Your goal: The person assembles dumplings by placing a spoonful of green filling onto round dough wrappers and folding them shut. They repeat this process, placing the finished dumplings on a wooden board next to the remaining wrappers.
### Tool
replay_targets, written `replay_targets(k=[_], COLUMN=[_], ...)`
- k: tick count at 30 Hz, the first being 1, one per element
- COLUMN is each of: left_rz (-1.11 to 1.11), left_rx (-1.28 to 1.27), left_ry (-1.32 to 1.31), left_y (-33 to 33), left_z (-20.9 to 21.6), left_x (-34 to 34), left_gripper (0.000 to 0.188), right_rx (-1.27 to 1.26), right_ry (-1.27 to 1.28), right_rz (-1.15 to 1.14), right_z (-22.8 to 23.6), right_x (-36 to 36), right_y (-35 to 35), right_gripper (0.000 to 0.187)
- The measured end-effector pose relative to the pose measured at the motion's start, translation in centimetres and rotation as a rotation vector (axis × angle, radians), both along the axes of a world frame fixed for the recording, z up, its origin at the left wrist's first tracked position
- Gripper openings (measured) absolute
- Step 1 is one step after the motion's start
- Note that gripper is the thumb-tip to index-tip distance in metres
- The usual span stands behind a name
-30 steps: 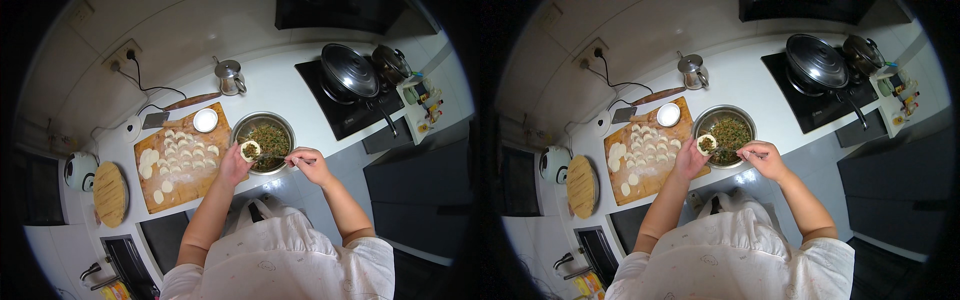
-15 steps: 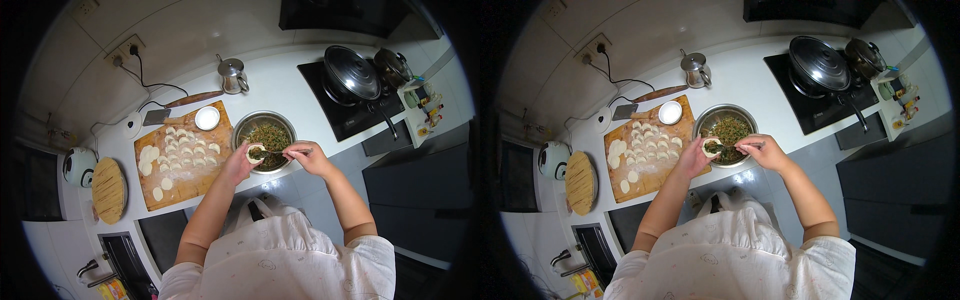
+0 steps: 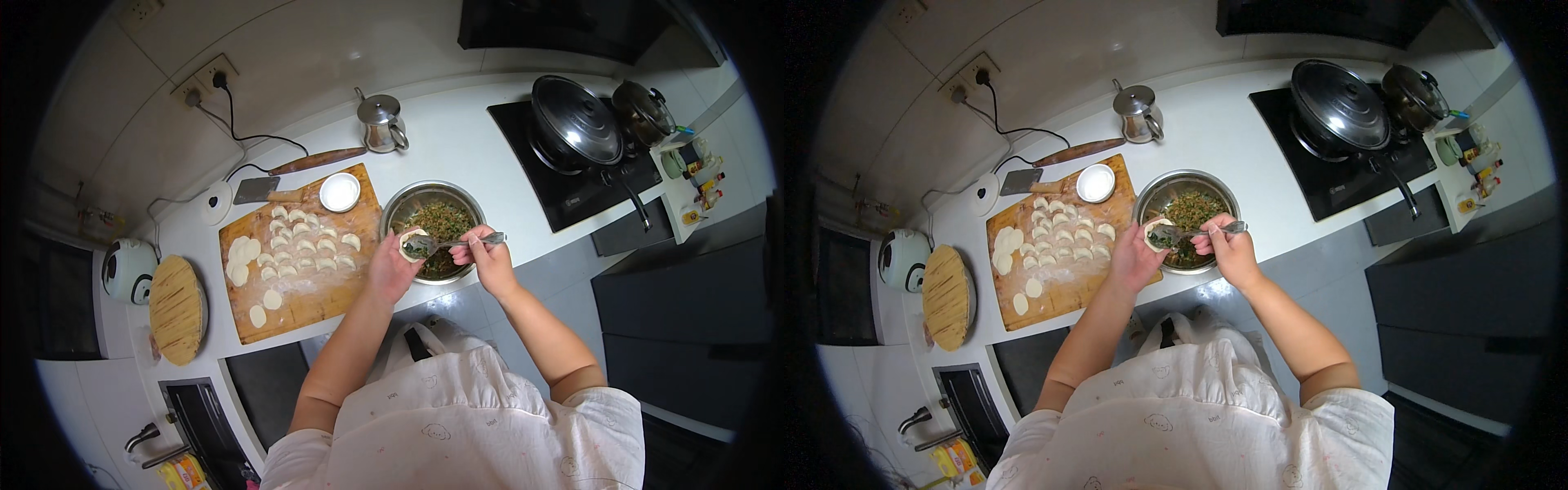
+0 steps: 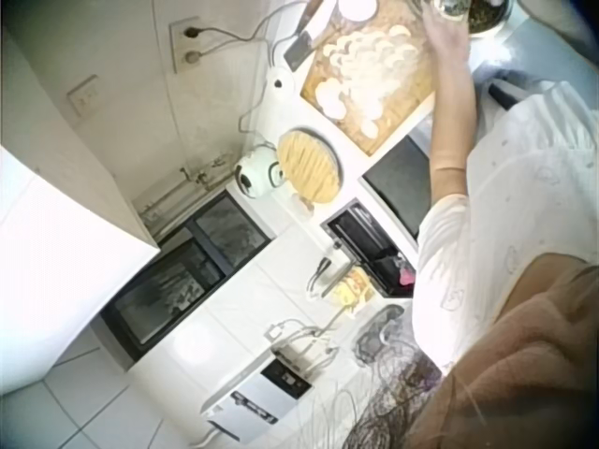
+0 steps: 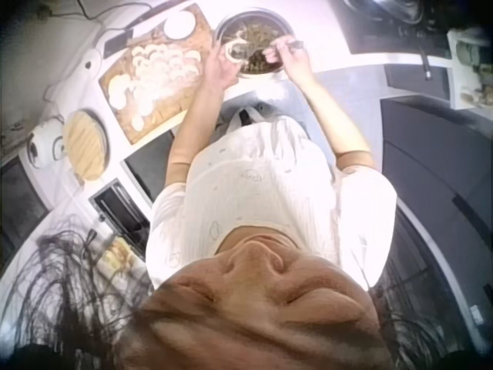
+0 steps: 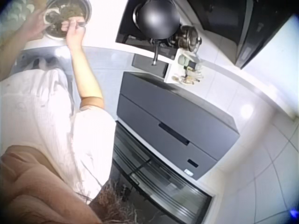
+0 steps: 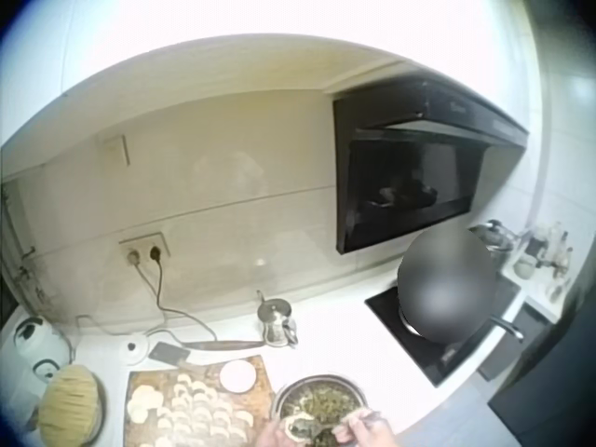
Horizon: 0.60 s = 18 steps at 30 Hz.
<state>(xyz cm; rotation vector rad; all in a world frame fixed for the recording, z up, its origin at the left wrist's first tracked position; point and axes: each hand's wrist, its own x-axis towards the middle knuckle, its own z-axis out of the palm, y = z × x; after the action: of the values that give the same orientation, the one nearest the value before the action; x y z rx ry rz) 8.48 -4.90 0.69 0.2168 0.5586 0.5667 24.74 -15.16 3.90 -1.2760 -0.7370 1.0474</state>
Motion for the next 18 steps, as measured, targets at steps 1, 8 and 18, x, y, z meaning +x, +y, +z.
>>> replay_targets(k=[1, 8, 18], left_rz=[0.002, 0.132, 0.135], left_rx=[0.001, -0.04, -0.066], left_ry=[-0.019, 0.002, 0.054], left_y=[0.0, -0.1, 0.1], left_z=[-0.3, -0.7, -0.2], left_x=[-0.1, -0.5, -1.4], left_gripper=[0.044, 0.044, 0.043], right_rx=[-0.001, -0.028, -0.073], right_ry=[-0.007, -0.01, 0.073], right_rz=[-0.015, -0.038, -0.074], right_z=[-0.1, -0.1, -0.7], right_x=[-0.3, 0.2, -1.5], right_y=[0.0, -0.2, 1.3], right_gripper=[0.015, 0.014, 0.016])
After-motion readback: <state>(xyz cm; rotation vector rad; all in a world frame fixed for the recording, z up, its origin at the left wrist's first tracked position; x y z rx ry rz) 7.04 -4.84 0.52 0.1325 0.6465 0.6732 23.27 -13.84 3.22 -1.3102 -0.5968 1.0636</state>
